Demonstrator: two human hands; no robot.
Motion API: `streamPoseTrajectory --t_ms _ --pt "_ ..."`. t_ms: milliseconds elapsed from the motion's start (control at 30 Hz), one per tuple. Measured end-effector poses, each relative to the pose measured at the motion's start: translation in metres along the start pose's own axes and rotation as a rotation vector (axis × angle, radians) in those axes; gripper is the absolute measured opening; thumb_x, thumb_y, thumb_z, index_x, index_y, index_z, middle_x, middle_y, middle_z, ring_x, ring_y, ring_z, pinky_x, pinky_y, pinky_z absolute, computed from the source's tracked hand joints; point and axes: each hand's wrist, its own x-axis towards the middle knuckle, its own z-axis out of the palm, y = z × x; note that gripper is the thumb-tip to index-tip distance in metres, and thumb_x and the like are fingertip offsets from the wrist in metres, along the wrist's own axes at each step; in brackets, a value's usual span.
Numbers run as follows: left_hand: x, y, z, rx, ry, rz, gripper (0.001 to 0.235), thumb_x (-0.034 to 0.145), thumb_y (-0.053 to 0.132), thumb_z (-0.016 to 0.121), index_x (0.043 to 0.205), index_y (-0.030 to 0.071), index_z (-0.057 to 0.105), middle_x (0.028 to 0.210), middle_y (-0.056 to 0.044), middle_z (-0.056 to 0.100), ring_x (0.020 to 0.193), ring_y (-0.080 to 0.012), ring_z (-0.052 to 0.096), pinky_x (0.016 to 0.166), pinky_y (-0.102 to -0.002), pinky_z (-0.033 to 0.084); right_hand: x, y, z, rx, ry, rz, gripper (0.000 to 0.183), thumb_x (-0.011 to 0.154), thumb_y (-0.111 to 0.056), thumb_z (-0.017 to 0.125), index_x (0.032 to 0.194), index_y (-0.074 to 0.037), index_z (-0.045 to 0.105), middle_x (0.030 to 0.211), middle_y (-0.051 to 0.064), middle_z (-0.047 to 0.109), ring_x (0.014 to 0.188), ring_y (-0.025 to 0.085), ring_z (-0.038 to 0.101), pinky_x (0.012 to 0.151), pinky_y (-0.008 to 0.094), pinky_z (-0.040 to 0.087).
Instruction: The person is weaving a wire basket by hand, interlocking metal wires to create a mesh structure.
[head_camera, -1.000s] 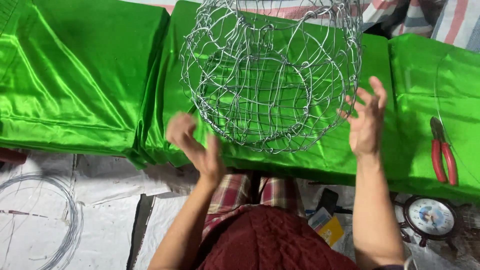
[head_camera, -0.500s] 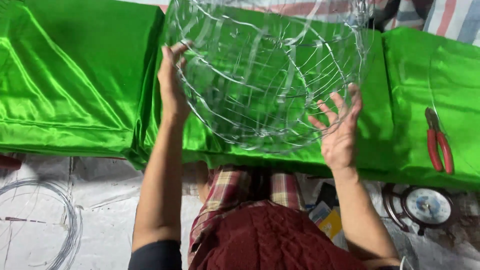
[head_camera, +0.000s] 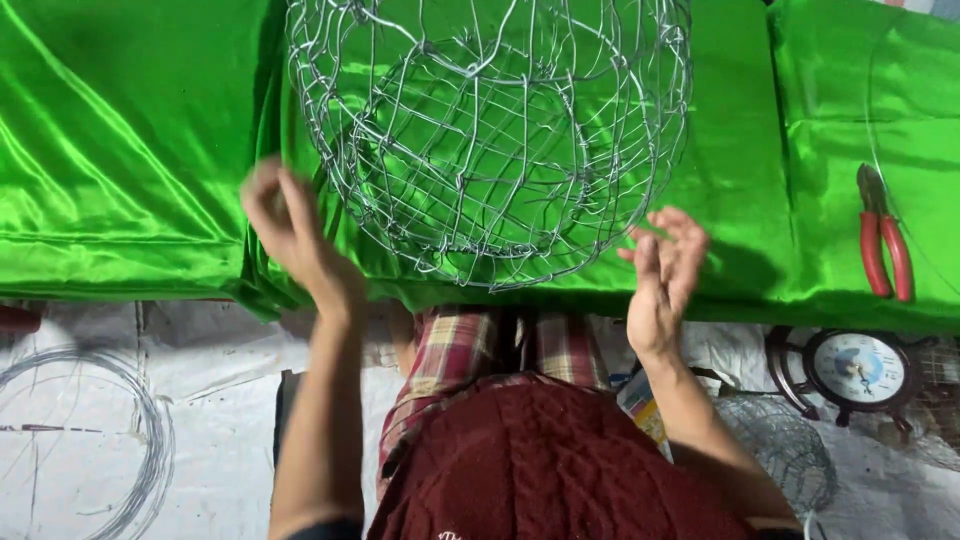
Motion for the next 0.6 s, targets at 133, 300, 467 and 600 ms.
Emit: streamPoseTrajectory --t_ms 133,300,467,600 --pt "-0.104 0.036 -0.01 -0.061 0.003 -0.037 0.007 0.102 0.002 0.061 0.097 0.003 0.057 0.092 -0.011 0.054 0.087 -0.0226 0.053 0.087 -0.036 0.044 -0.007 0.007 -0.008 -0.036 -0.005 -0.006 0.029 0.11 -0.03 0.051 0.124 -0.004 0.051 0.118 0.018 0.06 0.105 0.025 0.064 0.084 0.037 0.06" --pt "-0.165 0.074 -0.005 -0.432 -0.521 -0.804 0.045 0.093 0.013 0.073 0.133 0.002 0.056 0.124 -0.021 0.067 0.105 -0.0298 0.07 0.093 -0.044 0.054 -0.003 0.014 0.006 0.217 -0.133 0.105 0.04 0.109 -0.041 0.046 0.121 -0.004 0.055 0.126 0.021 0.061 0.109 0.03 0.069 0.084 0.037 0.059" --pt "-0.169 0.065 0.007 -0.658 -0.554 -1.004 0.042 0.095 0.023 0.071 0.128 0.01 0.049 0.143 -0.022 0.058 0.108 -0.0319 0.071 0.085 -0.027 0.056 0.003 0.032 0.004 0.472 -0.276 0.244 0.049 0.109 -0.045 0.04 0.127 -0.003 0.056 0.106 0.025 0.071 0.104 0.031 0.074 0.085 0.031 0.056" --pt "-0.164 0.074 0.017 -0.655 -0.779 -0.967 0.076 0.098 0.034 0.065 0.162 0.015 0.03 0.16 -0.016 0.038 0.126 -0.0271 0.06 0.096 -0.026 0.049 0.009 0.049 -0.003 0.526 -0.307 0.246 0.053 0.111 -0.042 0.035 0.128 0.004 0.057 0.092 0.033 0.072 0.099 0.039 0.076 0.09 0.038 0.058"
